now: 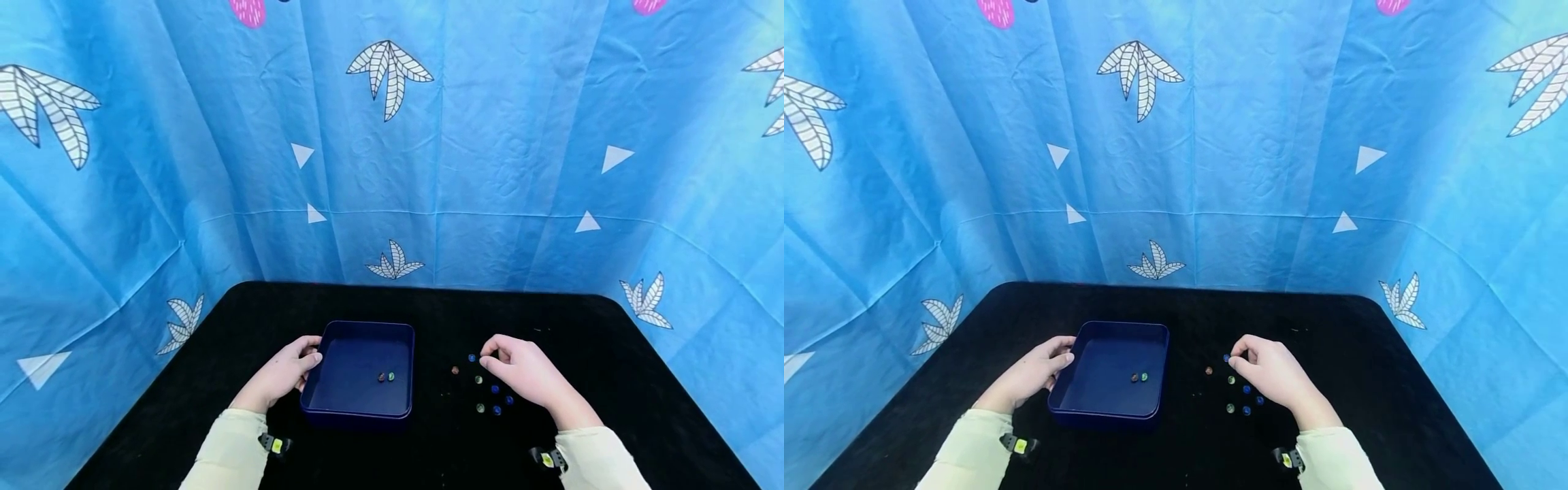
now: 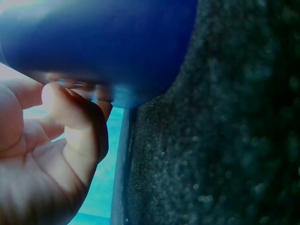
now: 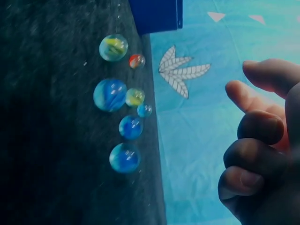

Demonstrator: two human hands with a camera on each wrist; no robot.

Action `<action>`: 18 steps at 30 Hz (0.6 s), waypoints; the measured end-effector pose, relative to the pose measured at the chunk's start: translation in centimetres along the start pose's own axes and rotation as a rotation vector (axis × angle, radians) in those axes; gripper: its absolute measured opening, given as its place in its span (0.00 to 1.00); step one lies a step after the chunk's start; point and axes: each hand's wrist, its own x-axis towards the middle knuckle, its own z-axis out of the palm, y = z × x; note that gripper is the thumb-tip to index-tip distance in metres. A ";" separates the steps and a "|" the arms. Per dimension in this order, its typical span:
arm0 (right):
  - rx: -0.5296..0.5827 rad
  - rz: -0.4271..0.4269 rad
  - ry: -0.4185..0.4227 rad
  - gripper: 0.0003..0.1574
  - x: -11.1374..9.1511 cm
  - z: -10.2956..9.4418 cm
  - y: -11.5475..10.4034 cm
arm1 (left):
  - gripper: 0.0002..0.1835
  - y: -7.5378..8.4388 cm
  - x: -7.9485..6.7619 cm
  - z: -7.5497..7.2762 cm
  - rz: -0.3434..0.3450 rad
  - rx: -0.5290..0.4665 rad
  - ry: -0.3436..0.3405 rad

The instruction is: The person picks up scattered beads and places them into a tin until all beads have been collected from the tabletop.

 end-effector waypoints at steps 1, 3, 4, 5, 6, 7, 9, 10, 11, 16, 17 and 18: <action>0.002 0.000 -0.002 0.06 -0.1 0.0 0.2 | 0.24 0.0 0.1 0.0 -0.001 -0.002 -0.005; 0.006 0.007 -0.010 0.06 -0.2 0.0 0.6 | 0.24 -0.2 0.2 0.0 -0.007 -0.003 -0.007; 0.007 0.009 -0.015 0.06 -0.2 0.1 0.8 | 0.24 -0.2 0.2 0.0 -0.008 -0.005 -0.008; 0.007 0.011 -0.024 0.06 -0.2 0.1 1.0 | 0.24 -0.2 0.2 -0.1 -0.010 -0.006 -0.007; 0.008 0.014 -0.034 0.06 -0.2 0.2 1.1 | 0.24 -0.3 0.2 -0.1 -0.012 -0.004 -0.005; 0.010 0.020 -0.047 0.06 -0.2 0.2 1.3 | 0.24 -0.3 0.2 -0.1 -0.010 -0.003 -0.003; 0.016 0.033 -0.079 0.07 -0.2 0.3 1.7 | 0.24 -0.3 0.2 0.0 -0.009 -0.002 -0.004; 0.020 0.038 -0.094 0.08 -0.2 0.3 1.8 | 0.24 -0.3 0.1 0.0 -0.006 -0.002 -0.005; 0.027 0.044 -0.109 0.09 -0.2 0.4 2.0 | 0.24 -0.2 0.1 0.0 -0.005 -0.002 -0.004; 0.063 0.039 -0.148 0.09 -0.3 0.5 3.1 | 0.24 -0.1 0.0 0.0 0.001 -0.006 -0.005; 0.067 0.038 -0.152 0.09 -0.3 0.6 3.4 | 0.24 -0.1 0.0 0.0 0.000 -0.004 -0.004; 0.063 0.035 -0.154 0.08 -0.3 0.7 3.6 | 0.25 -0.1 0.1 0.0 -0.001 0.001 -0.006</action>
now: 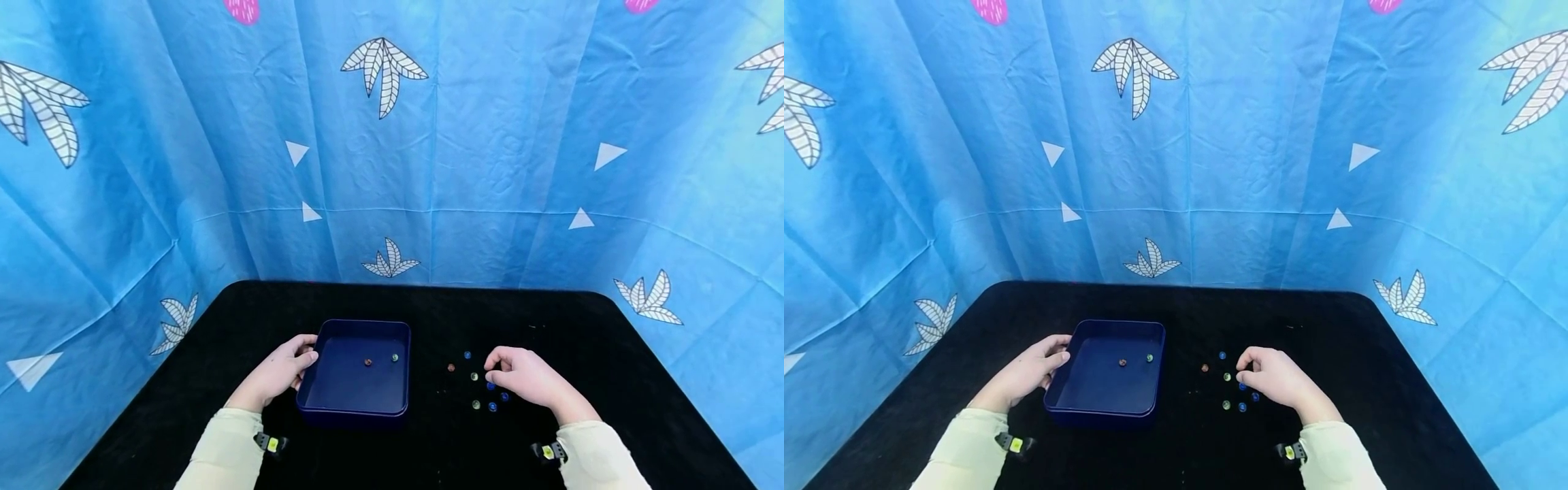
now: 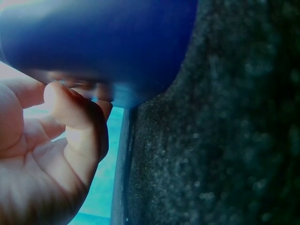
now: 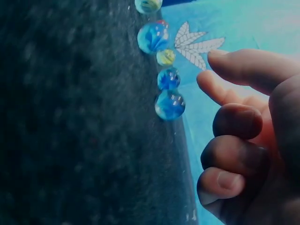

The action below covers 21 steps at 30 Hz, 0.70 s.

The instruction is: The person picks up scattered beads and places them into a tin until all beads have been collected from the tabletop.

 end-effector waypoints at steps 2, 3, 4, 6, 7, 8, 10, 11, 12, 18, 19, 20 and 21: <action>-0.005 0.000 -0.010 0.07 0.0 0.1 0.4 | 0.25 -0.1 0.0 0.0 -0.001 0.005 0.001; -0.009 -0.003 -0.019 0.07 0.0 0.2 0.6 | 0.25 -0.1 0.0 0.0 -0.003 0.008 0.003; -0.010 -0.009 -0.028 0.07 0.0 0.2 0.7 | 0.25 -0.1 0.0 -0.1 -0.001 0.010 0.001; -0.012 -0.019 -0.040 0.08 -0.1 0.3 0.8 | 0.25 -0.1 0.1 -0.1 0.002 0.011 -0.002; -0.007 -0.024 -0.046 0.08 -0.1 0.4 0.9 | 0.25 -0.1 0.0 -0.1 0.003 0.005 0.000; -0.008 -0.026 -0.051 0.08 -0.1 0.4 0.9 | 0.25 0.0 0.0 0.0 0.005 0.004 0.001; -0.012 -0.029 -0.055 0.09 -0.1 0.5 0.9 | 0.24 0.0 0.0 0.0 0.011 -0.001 0.000; -0.017 -0.026 -0.057 0.09 -0.1 0.5 0.9 | 0.24 0.0 0.0 0.0 0.012 -0.001 0.003; -0.020 -0.023 -0.059 0.09 -0.1 0.5 0.9 | 0.24 0.1 0.0 0.0 0.013 -0.004 0.006; -0.010 -0.034 -0.077 0.08 0.0 0.6 1.0 | 0.24 0.0 0.0 0.2 0.006 -0.016 0.009; -0.009 -0.039 -0.079 0.08 0.0 0.7 1.0 | 0.24 -0.1 0.0 0.2 0.005 -0.017 0.008; -0.009 -0.041 -0.079 0.08 0.0 0.7 1.0 | 0.24 -0.1 0.1 0.2 0.005 -0.018 0.008; -0.007 -0.039 -0.079 0.08 0.1 0.6 1.0 | 0.24 -0.2 0.1 0.2 0.006 -0.019 0.008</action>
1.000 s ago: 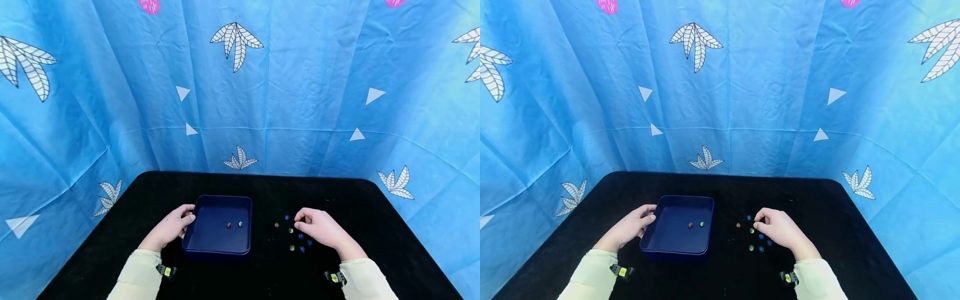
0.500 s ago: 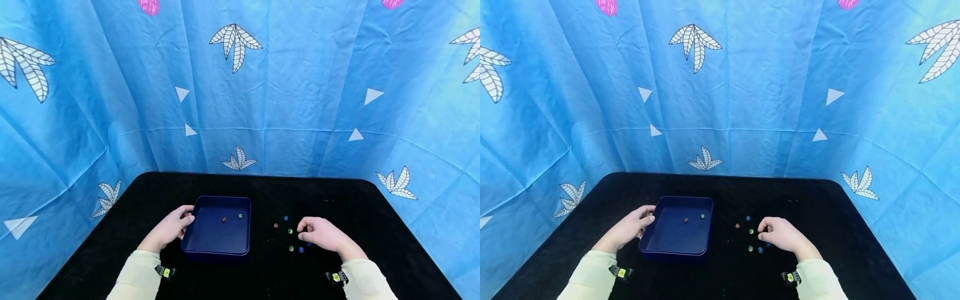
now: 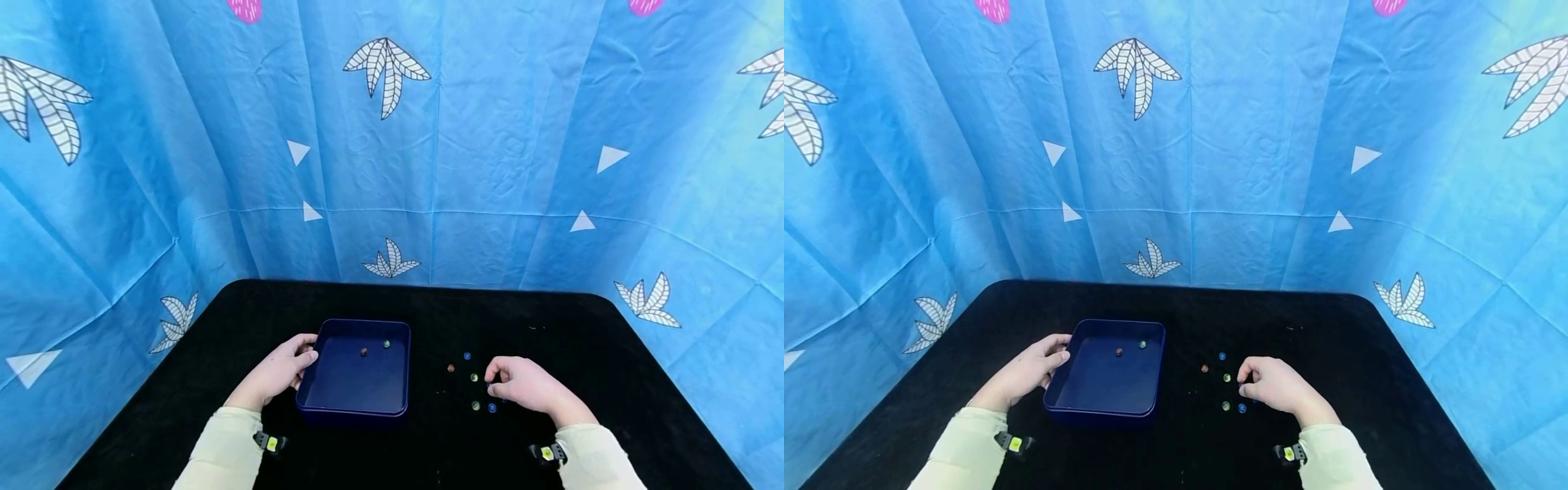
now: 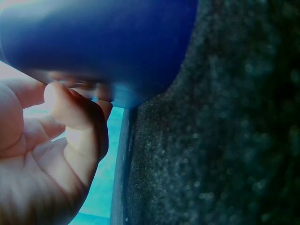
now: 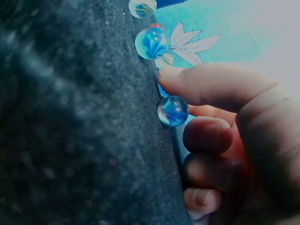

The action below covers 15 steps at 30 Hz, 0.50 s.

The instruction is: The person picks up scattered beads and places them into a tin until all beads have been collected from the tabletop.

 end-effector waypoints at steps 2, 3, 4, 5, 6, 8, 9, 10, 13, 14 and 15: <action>0.004 0.003 -0.002 0.08 0.0 0.0 0.0 | 0.24 0.0 0.0 0.0 -0.001 -0.001 0.001; 0.002 0.004 -0.002 0.08 0.0 0.0 -0.1 | 0.24 0.0 0.0 0.0 -0.001 -0.001 0.001; 0.003 0.003 -0.002 0.08 0.0 0.0 -0.1 | 0.24 0.0 0.0 -0.1 -0.003 0.000 0.002; 0.007 0.002 -0.003 0.08 0.0 -0.1 -0.2 | 0.24 0.0 0.0 -0.1 -0.004 -0.001 0.001; 0.009 0.000 -0.004 0.08 0.0 -0.1 -0.2 | 0.24 0.0 -0.1 -0.1 -0.006 0.002 0.002; 0.010 -0.002 -0.006 0.09 0.0 0.0 -0.2 | 0.25 -0.1 -0.1 -0.1 -0.008 0.003 0.002; 0.010 0.000 -0.007 0.09 0.0 0.0 -0.2 | 0.25 -0.2 0.0 -0.1 -0.006 0.001 0.000; 0.013 0.006 -0.008 0.09 0.0 0.0 -0.2 | 0.25 -0.2 0.0 -0.1 -0.005 -0.001 -0.002; 0.012 0.027 -0.013 0.10 0.0 0.0 -0.2 | 0.24 -0.2 0.0 -0.1 0.001 -0.001 -0.003; 0.011 0.034 -0.014 0.11 0.0 -0.1 -0.1 | 0.25 -0.2 0.0 -0.1 0.002 0.000 -0.004; 0.009 0.036 -0.013 0.11 0.0 -0.1 -0.1 | 0.25 -0.2 0.0 -0.1 0.003 0.001 -0.005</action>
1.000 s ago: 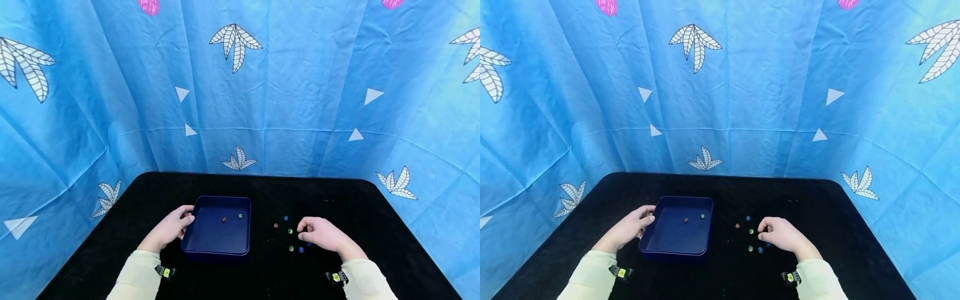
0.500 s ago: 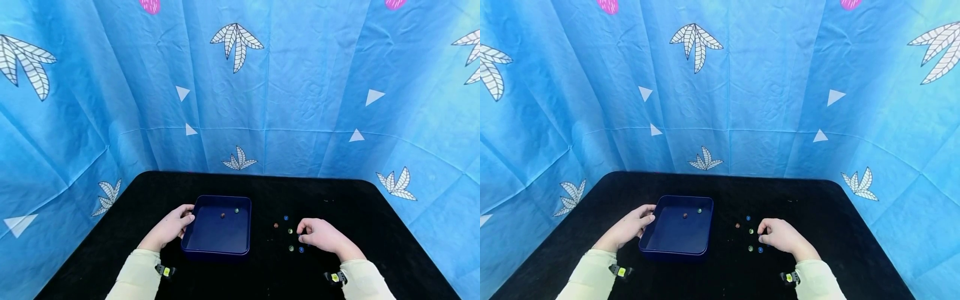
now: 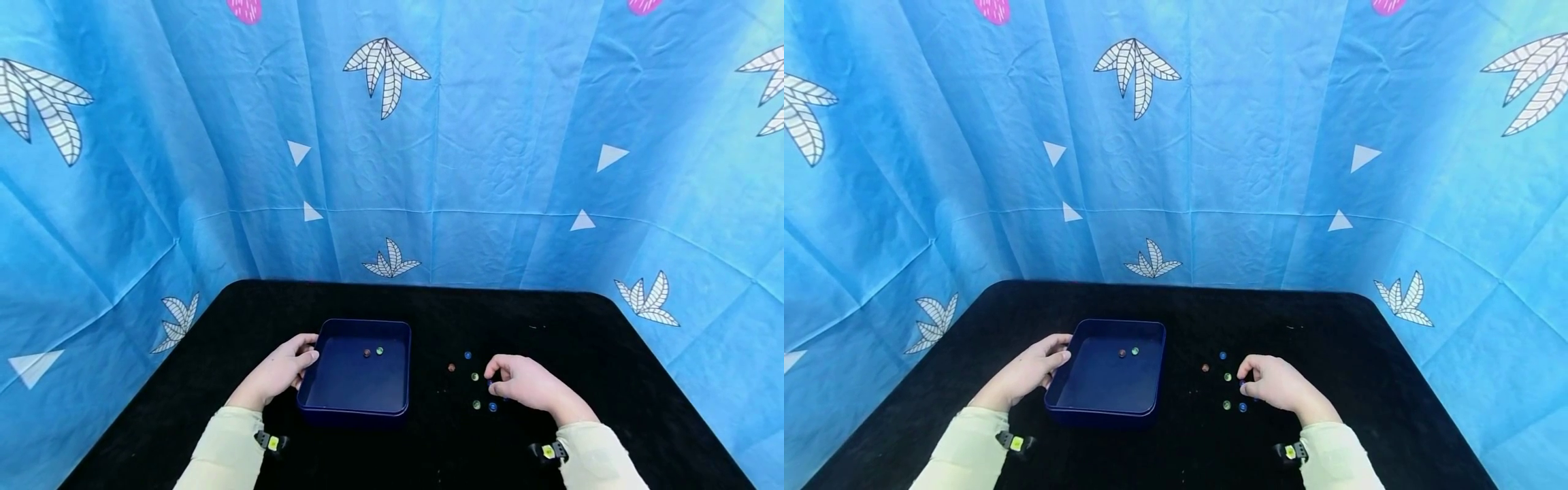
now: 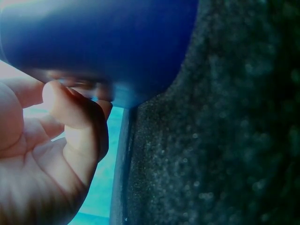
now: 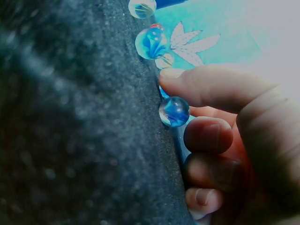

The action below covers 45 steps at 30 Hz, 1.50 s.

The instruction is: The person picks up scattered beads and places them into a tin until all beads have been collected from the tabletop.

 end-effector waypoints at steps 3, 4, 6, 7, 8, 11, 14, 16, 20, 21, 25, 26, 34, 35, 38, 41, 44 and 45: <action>-0.003 -0.001 -0.001 0.11 0.0 0.0 0.0 | 0.25 0.0 0.0 0.0 -0.001 0.003 0.000; 0.000 -0.002 -0.001 0.11 0.0 0.0 0.0 | 0.25 0.0 0.0 -0.1 -0.001 0.001 -0.002; 0.008 -0.008 -0.005 0.10 -0.1 0.0 0.0 | 0.25 0.0 0.1 -0.1 -0.002 -0.001 -0.007; 0.009 -0.009 -0.006 0.10 -0.1 0.0 -0.1 | 0.25 0.0 0.1 -0.1 -0.002 -0.002 -0.009; 0.007 -0.010 -0.005 0.10 -0.1 0.0 0.0 | 0.24 0.0 0.1 -0.1 -0.004 -0.003 -0.010; -0.006 -0.007 -0.002 0.09 -0.1 0.0 0.1 | 0.24 0.0 0.1 -0.2 -0.010 -0.003 -0.012; -0.021 -0.009 0.003 0.08 0.0 0.0 0.3 | 0.24 0.0 0.1 -0.2 -0.013 0.003 -0.014; -0.023 -0.015 0.003 0.08 0.0 0.0 0.3 | 0.25 0.0 0.0 -0.2 -0.011 0.004 -0.015; -0.026 -0.029 0.008 0.07 -0.1 0.0 0.3 | 0.25 0.1 0.0 -0.2 -0.009 0.003 -0.016; -0.023 -0.033 0.008 0.07 -0.1 0.0 0.3 | 0.24 0.0 0.0 -0.2 -0.012 0.002 -0.013; -0.007 -0.045 0.007 0.07 -0.2 -0.1 0.1 | 0.23 0.0 0.1 -0.2 -0.024 0.001 -0.005; -0.004 -0.046 0.007 0.07 -0.2 -0.1 0.1 | 0.23 0.0 0.1 -0.1 -0.024 0.003 -0.004; -0.009 -0.045 0.042 0.07 -0.1 -0.1 0.1 | 0.24 0.1 -0.1 -0.1 -0.008 0.008 -0.010; -0.018 -0.046 0.054 0.08 -0.1 -0.2 0.1 | 0.24 0.2 -0.1 -0.1 -0.006 0.007 -0.013; -0.061 -0.040 0.104 0.08 -0.1 -0.2 -0.2 | 0.25 0.2 -0.1 -0.1 -0.002 0.001 -0.019; -0.079 -0.021 0.155 0.08 0.0 -0.2 -0.9 | 0.25 0.2 -0.1 -0.1 0.002 -0.006 -0.020; -0.070 0.003 0.191 0.09 0.2 -0.2 -2.1 | 0.25 0.1 -0.1 -0.1 0.002 -0.007 -0.018; -0.067 0.006 0.200 0.10 0.4 -0.1 -2.5 | 0.24 0.1 -0.1 -0.2 0.003 -0.006 -0.017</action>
